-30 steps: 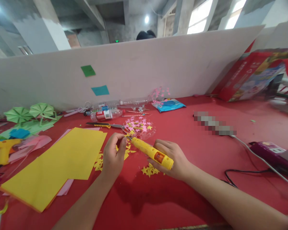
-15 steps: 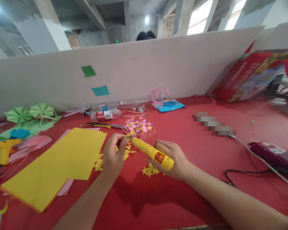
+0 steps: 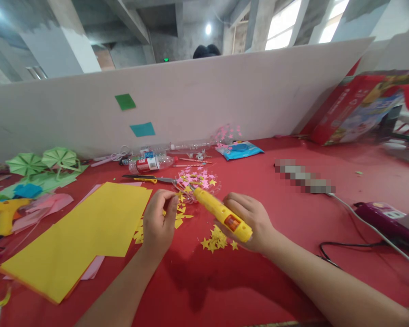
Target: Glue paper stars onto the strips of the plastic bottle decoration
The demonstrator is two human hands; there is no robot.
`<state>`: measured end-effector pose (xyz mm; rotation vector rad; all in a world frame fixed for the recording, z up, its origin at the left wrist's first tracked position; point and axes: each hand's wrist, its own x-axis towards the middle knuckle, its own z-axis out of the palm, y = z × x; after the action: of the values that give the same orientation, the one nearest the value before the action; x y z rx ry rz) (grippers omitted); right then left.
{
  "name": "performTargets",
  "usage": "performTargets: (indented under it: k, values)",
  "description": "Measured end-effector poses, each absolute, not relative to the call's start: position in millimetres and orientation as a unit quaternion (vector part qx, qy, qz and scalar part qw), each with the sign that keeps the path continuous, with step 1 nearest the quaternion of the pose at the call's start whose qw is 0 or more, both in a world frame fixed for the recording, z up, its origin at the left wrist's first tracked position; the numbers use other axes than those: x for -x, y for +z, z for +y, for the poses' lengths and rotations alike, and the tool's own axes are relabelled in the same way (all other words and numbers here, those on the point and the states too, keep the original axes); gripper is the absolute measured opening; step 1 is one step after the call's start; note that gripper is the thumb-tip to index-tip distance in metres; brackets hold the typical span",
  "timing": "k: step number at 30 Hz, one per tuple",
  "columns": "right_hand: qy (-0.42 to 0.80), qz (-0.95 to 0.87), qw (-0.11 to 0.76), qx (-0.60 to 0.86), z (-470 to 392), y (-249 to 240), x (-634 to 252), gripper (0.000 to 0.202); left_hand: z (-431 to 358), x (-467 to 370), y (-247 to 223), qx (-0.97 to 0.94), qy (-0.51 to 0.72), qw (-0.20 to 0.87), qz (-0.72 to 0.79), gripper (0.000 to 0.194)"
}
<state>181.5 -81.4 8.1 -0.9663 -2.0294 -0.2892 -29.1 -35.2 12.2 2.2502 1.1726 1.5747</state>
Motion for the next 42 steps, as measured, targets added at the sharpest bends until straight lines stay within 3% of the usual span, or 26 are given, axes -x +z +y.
performTargets:
  k: [5, 7, 10, 12, 19, 22, 24, 25, 27, 29, 38, 42]
  values:
    - [-0.133, -0.718, 0.481, 0.485, -69.4, 12.4, -201.9, 0.011, -37.6, 26.4, 11.4, -0.731, 0.523, 0.178, 0.402, 0.013]
    - [-0.130, -0.680, 0.442, 0.570, -59.5, 12.5, -215.3, 0.009, -41.8, 23.9, 11.7, -0.735, 0.511, 0.221, 0.388, 0.012]
    - [-0.054, -0.676, 0.309, 0.667, -45.1, 9.4, -235.3, 0.027, -51.1, 18.9, 12.9, -0.744, 0.477, 0.301, 0.357, 0.016]
    - [-0.027, -0.686, 0.257, 0.680, -38.3, 4.1, -244.7, 0.024, -56.7, 15.1, 13.0, -0.741, 0.445, 0.367, 0.344, 0.019]
    - [0.004, -0.709, 0.168, 0.685, -33.9, -11.8, -252.5, 0.018, -58.0, 6.7, 7.9, -0.650, 0.352, 0.573, 0.353, 0.021]
    - [-0.019, -0.712, 0.185, 0.677, -40.5, -1.1, -245.1, 0.028, -54.7, 5.8, 6.0, -0.588, 0.355, 0.634, 0.355, 0.019]
    - [-0.035, -0.721, 0.215, 0.658, -48.1, 8.9, -233.1, 0.022, -53.5, 5.7, 5.2, -0.550, 0.359, 0.667, 0.351, 0.017]
    - [-0.037, -0.737, 0.241, 0.630, -52.6, 13.3, -225.0, 0.016, -53.1, 5.6, 4.8, -0.534, 0.360, 0.680, 0.350, 0.016]
    - [-0.009, -0.788, 0.370, 0.492, -62.3, 18.7, -206.8, 0.011, -52.7, 5.3, 4.1, -0.505, 0.357, 0.703, 0.352, 0.016]
    - [0.026, -0.816, 0.416, 0.401, -70.7, 19.1, -189.8, 0.014, -52.4, 4.9, 3.4, -0.480, 0.347, 0.724, 0.354, 0.015]
    - [0.145, -0.794, 0.464, 0.365, -74.8, 6.4, -170.8, 0.006, -52.5, 3.4, 1.6, -0.424, 0.290, 0.793, 0.327, 0.009]
    - [0.178, -0.770, 0.463, 0.402, -74.7, 14.2, -169.4, 0.012, -54.0, 4.5, 4.3, -0.515, 0.294, 0.723, 0.354, 0.015]
